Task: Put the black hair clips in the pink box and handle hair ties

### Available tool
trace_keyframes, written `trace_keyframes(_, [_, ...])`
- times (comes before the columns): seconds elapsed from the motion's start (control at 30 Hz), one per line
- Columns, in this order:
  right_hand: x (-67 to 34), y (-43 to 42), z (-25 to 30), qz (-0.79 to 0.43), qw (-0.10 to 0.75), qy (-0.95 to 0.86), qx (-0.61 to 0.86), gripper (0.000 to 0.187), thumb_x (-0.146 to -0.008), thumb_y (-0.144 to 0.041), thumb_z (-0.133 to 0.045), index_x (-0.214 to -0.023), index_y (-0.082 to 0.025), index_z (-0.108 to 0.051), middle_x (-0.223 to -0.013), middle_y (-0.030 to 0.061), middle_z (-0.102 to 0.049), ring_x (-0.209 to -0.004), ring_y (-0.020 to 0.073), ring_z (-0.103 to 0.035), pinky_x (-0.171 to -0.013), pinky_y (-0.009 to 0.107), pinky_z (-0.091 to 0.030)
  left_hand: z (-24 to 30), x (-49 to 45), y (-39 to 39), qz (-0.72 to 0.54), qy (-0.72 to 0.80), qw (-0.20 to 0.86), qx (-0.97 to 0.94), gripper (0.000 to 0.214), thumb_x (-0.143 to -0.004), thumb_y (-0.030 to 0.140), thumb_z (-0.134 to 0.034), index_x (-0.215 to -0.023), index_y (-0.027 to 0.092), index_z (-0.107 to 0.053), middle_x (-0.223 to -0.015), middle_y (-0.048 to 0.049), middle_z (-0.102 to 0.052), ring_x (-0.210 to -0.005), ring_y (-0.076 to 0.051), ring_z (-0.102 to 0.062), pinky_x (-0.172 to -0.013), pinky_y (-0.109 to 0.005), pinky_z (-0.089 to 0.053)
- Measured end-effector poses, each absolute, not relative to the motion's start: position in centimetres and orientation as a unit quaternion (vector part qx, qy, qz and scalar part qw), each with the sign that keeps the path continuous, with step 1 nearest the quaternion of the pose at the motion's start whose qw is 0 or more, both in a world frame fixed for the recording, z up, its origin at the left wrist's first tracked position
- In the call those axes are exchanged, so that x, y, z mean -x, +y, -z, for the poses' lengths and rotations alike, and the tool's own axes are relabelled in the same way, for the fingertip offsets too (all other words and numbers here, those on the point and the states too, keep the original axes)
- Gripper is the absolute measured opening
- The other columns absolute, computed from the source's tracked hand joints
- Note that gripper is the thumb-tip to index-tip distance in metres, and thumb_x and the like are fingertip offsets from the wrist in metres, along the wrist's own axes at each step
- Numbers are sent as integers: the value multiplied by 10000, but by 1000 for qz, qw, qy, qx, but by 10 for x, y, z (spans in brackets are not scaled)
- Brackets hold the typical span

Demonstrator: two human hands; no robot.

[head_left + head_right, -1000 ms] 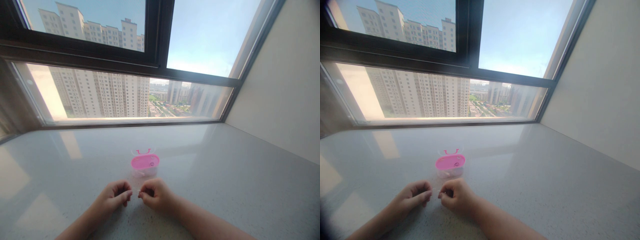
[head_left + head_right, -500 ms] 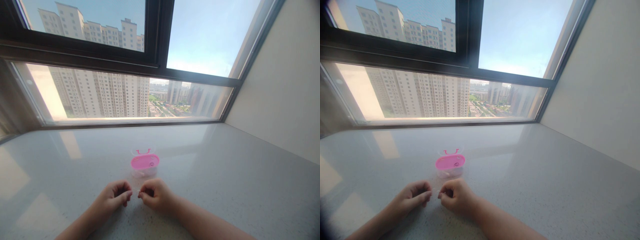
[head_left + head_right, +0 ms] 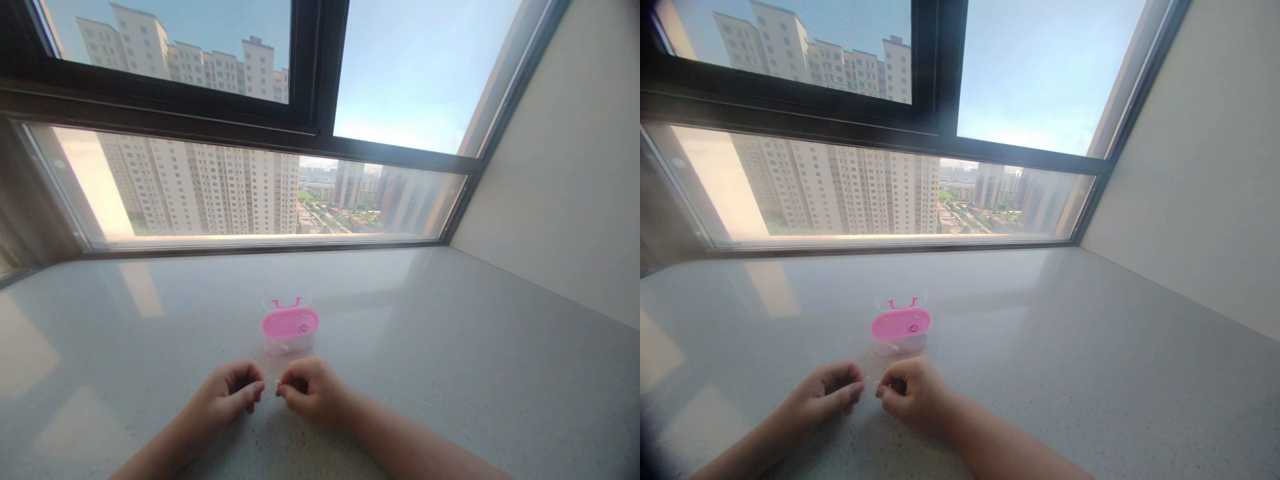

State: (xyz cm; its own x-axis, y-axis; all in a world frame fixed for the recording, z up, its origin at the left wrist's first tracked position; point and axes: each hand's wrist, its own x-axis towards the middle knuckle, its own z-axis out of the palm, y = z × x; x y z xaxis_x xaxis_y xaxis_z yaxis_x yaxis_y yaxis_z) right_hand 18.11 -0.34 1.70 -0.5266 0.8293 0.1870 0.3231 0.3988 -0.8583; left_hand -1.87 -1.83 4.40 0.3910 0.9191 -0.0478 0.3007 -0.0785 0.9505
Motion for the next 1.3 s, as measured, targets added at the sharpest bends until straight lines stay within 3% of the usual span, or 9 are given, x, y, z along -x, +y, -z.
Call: trace_keyframes(1.3, [-181,-2,-15,-405,306,-774,379,143,-746,-191,-570,-727,-109,-685,-503,-55,-389,-464,55,-303,-428,181,-218,-42,19,-16,-313,455,503,-665,221,-757,356,-580,-682,148,-587,-584,23,-544,-571,-136,-501,-566,-228,-386])
